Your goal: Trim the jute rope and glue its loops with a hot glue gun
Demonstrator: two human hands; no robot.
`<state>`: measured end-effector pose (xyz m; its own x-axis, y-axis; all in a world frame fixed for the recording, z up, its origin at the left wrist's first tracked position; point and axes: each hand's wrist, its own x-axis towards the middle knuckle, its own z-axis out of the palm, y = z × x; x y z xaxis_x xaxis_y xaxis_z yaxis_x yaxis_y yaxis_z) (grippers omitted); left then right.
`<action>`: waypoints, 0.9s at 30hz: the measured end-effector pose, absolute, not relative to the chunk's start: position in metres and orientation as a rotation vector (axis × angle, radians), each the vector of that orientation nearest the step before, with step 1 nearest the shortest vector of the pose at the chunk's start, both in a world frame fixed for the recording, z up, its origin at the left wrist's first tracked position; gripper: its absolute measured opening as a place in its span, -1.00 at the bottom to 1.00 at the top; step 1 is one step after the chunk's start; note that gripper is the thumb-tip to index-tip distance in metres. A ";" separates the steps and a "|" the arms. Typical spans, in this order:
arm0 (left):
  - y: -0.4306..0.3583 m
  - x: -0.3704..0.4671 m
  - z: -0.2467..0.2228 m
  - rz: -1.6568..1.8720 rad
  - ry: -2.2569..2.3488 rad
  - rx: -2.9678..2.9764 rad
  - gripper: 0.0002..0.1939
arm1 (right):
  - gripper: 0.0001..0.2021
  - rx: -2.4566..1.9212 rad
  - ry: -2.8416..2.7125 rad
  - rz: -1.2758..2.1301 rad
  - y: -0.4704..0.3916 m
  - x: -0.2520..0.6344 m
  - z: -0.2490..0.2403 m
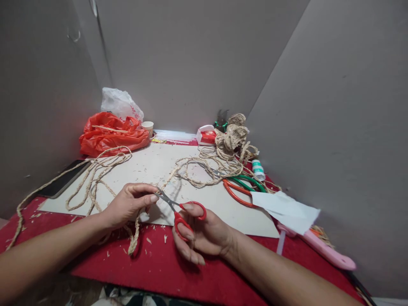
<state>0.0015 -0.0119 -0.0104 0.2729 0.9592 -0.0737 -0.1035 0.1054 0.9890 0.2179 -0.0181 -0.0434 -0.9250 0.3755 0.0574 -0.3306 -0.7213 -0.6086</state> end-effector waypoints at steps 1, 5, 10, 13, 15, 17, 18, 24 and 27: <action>-0.012 0.002 -0.011 1.004 0.967 1.173 -0.65 | -0.46 -0.108 -0.903 2.592 -0.019 0.218 -0.044; -0.012 0.001 -0.011 1.008 0.954 1.199 -0.66 | -0.51 -0.171 -0.918 2.551 -0.021 0.217 -0.046; -0.013 0.001 -0.009 1.004 0.973 1.191 -0.65 | -0.50 -0.216 -0.969 2.527 -0.024 0.217 -0.045; -0.013 0.001 -0.007 1.013 0.988 1.182 -0.66 | -0.49 -0.210 -0.982 2.512 -0.024 0.217 -0.041; -0.014 0.002 -0.006 1.024 0.987 1.183 -0.66 | -0.49 -0.189 -0.983 2.512 -0.023 0.216 -0.040; -0.014 0.002 -0.006 1.031 0.985 1.187 -0.66 | -0.49 -0.185 -0.985 2.514 -0.023 0.216 -0.040; -0.014 0.002 -0.006 1.032 0.984 1.188 -0.66 | -0.49 -0.189 -0.986 2.515 -0.023 0.216 -0.040; -0.014 0.003 -0.005 1.023 0.996 1.147 -0.62 | -0.52 -0.200 -1.019 2.464 -0.022 0.218 -0.040; -0.013 0.003 -0.006 1.039 0.985 1.129 -0.63 | -0.54 -0.251 -1.046 2.415 -0.022 0.217 -0.039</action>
